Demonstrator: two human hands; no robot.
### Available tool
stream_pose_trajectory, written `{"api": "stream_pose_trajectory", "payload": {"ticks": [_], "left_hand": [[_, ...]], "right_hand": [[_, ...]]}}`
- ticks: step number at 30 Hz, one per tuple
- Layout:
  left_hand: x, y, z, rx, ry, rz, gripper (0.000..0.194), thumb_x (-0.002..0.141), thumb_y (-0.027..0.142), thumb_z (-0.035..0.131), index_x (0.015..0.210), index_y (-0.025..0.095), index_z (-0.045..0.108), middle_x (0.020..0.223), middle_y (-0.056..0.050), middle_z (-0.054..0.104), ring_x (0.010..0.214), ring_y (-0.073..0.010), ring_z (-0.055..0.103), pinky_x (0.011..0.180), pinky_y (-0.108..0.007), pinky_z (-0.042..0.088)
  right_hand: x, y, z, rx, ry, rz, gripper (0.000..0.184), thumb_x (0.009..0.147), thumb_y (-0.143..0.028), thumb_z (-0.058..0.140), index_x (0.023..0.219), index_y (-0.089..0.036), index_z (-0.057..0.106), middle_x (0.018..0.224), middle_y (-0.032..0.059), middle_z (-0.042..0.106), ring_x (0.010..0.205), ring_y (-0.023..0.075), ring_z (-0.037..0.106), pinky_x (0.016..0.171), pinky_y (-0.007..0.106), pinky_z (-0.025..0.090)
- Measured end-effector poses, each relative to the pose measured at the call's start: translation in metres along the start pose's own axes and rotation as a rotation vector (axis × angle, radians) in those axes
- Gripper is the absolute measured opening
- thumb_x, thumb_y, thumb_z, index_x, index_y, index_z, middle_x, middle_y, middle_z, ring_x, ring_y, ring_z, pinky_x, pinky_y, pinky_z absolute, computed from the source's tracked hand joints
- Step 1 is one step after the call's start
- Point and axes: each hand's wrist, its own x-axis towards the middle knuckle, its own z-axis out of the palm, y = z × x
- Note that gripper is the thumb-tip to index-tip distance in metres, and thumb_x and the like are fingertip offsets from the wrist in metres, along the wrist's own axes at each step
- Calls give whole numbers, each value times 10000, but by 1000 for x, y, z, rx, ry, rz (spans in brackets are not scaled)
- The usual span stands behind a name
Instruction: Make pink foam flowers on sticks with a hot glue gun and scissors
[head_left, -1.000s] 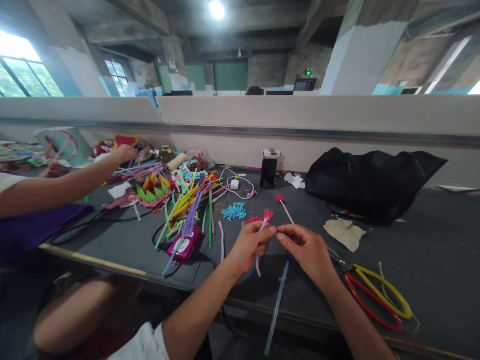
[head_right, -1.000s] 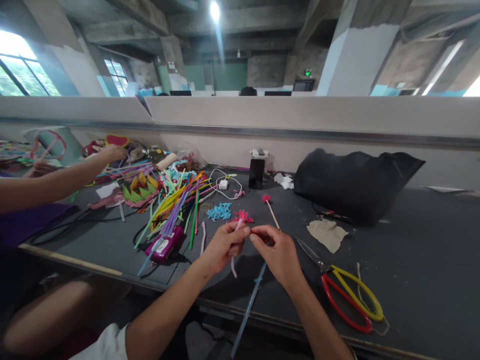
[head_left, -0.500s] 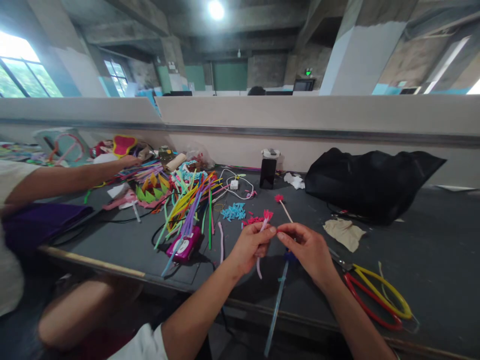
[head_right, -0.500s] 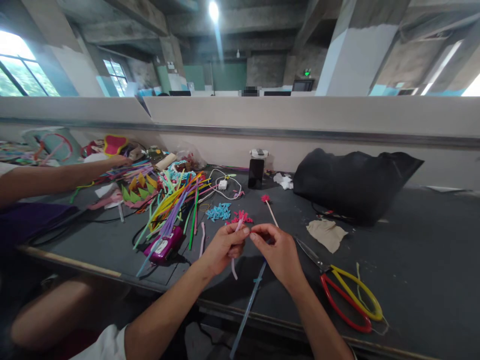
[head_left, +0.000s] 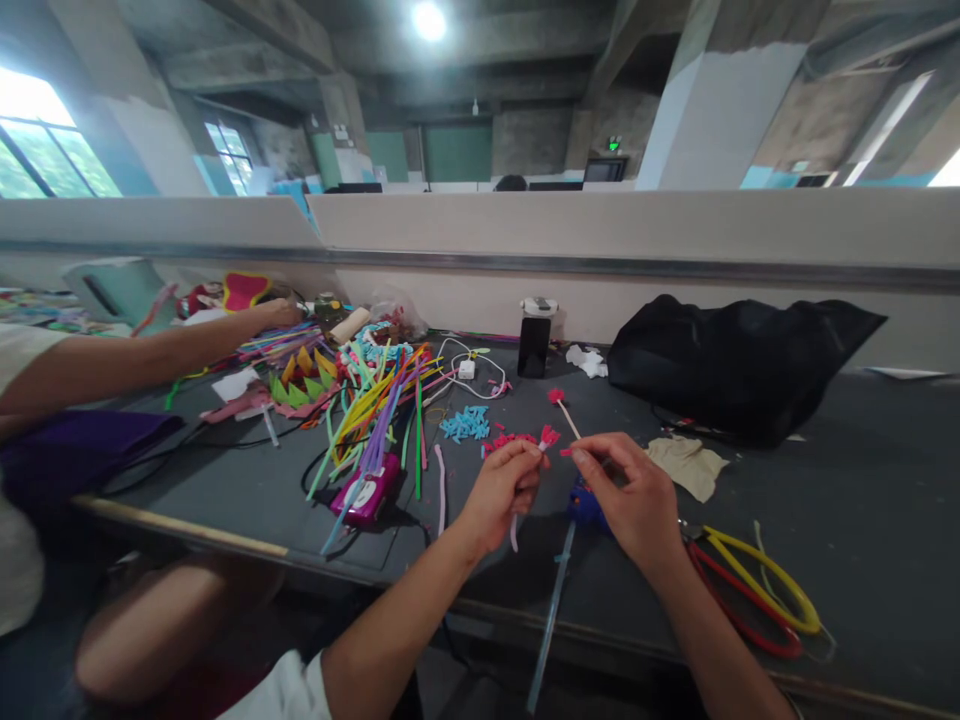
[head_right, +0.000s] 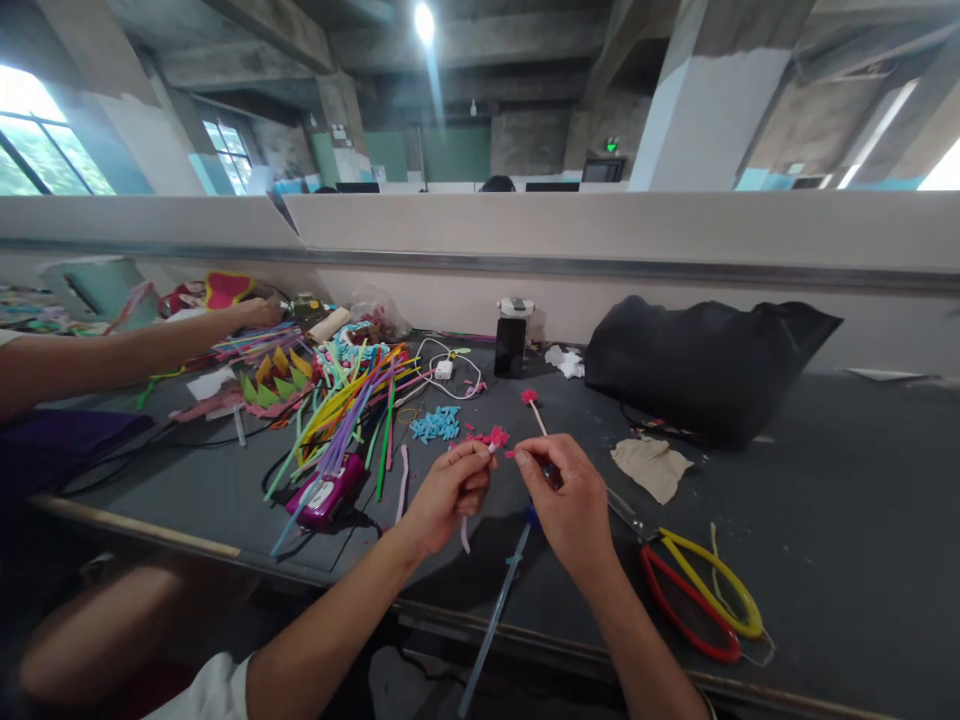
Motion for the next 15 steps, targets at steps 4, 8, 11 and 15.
{"api": "stream_pose_trajectory", "payload": {"ticks": [4, 8, 11, 15], "left_hand": [[-1, 0, 0, 18, -6, -4, 221, 789, 344, 669, 753, 149, 571, 500, 115, 216, 423, -35, 114, 396, -197, 72], [-1, 0, 1, 32, -7, -17, 223, 783, 347, 663, 728, 145, 587, 487, 118, 200, 414, -34, 108, 393, -200, 76], [-2, 0, 2, 32, -17, -21, 221, 778, 347, 665, 724, 145, 592, 491, 117, 209, 407, -32, 116, 393, -204, 72], [-2, -1, 1, 38, -28, -22, 221, 780, 349, 665, 728, 146, 595, 495, 115, 223, 403, -30, 124, 395, -210, 67]], "right_hand": [[0, 1, 1, -36, 52, -119, 115, 899, -293, 587, 867, -224, 673, 886, 17, 642, 834, 154, 588, 742, 287, 464], [0, 4, 4, -71, 60, -160, 102, 901, -283, 592, 875, -221, 668, 897, 25, 635, 892, 169, 592, 802, 314, 467], [0, 5, 7, -108, 62, -170, 106, 898, -301, 601, 879, -220, 666, 898, 30, 638, 910, 185, 591, 832, 346, 458], [-1, 5, 8, -133, 65, -169, 124, 903, -321, 593, 885, -222, 665, 903, 35, 642, 922, 199, 590, 832, 365, 453]]}}
